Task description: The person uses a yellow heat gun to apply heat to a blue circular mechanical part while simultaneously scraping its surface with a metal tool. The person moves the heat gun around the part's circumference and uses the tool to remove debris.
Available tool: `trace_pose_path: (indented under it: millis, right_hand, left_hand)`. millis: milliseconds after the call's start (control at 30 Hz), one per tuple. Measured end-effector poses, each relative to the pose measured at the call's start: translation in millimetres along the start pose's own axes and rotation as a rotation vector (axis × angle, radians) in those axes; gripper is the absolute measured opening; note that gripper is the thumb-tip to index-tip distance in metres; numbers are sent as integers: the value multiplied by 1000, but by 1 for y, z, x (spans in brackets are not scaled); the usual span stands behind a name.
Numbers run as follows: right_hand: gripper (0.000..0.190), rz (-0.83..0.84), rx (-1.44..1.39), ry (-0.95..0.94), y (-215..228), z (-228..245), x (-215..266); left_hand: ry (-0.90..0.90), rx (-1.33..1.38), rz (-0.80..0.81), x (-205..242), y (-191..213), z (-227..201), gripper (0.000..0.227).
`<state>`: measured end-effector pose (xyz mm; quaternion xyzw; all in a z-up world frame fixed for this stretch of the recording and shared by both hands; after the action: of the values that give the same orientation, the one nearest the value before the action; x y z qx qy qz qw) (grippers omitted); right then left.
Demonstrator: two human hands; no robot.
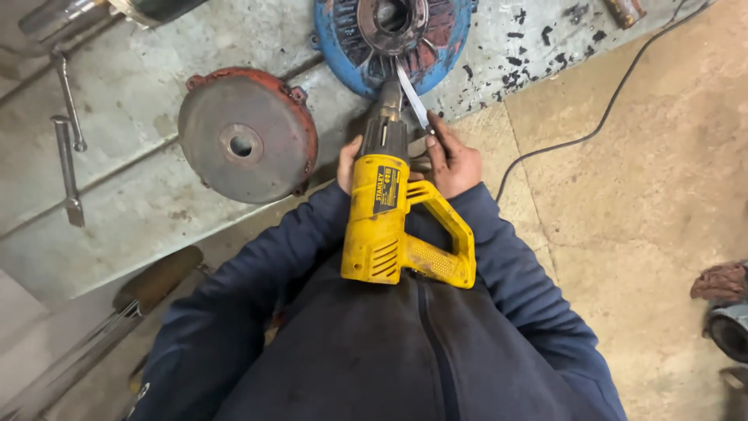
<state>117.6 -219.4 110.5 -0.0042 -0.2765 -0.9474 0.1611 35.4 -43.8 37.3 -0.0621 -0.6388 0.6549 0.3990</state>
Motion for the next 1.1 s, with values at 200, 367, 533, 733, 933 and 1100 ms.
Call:
trace_pose_path:
  millis: [200,367,533,733,933,1100]
  right_hand:
    - [35,68,333,-4,43,59,-11]
    - [35,141,622,2,49,90,-29]
    - [33,188,935,37,47,112,-37]
    - [33,155,1077,132,46,111,-45]
    - [29,92,1149,139,47,126,-44]
    - [26,80,1154,173,46,123,-45]
  left_hand:
    - [14,95,-42,14,-10,-1,103]
    - [-27,48,-22,10,-18,-5,98]
    - [-117,88,51,-15,27,-7,85]
    - [-133,-152,95,-32,44,-10,81]
    - [150,-114,214,-21,4,-17,97]
    - [167,100,218,-4,-4,-23,93]
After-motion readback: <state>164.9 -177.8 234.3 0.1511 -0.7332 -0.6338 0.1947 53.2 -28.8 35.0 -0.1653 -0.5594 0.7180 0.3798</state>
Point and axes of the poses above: each hand's wrist, its own x-axis away from the middle knuckle, its own y-axis out of the back of the hand, z = x × y, the point moved 3 cm from there along -x, towards the middle knuckle, and after that the axes turned 2 degrees about x, right-handed, at the moved point
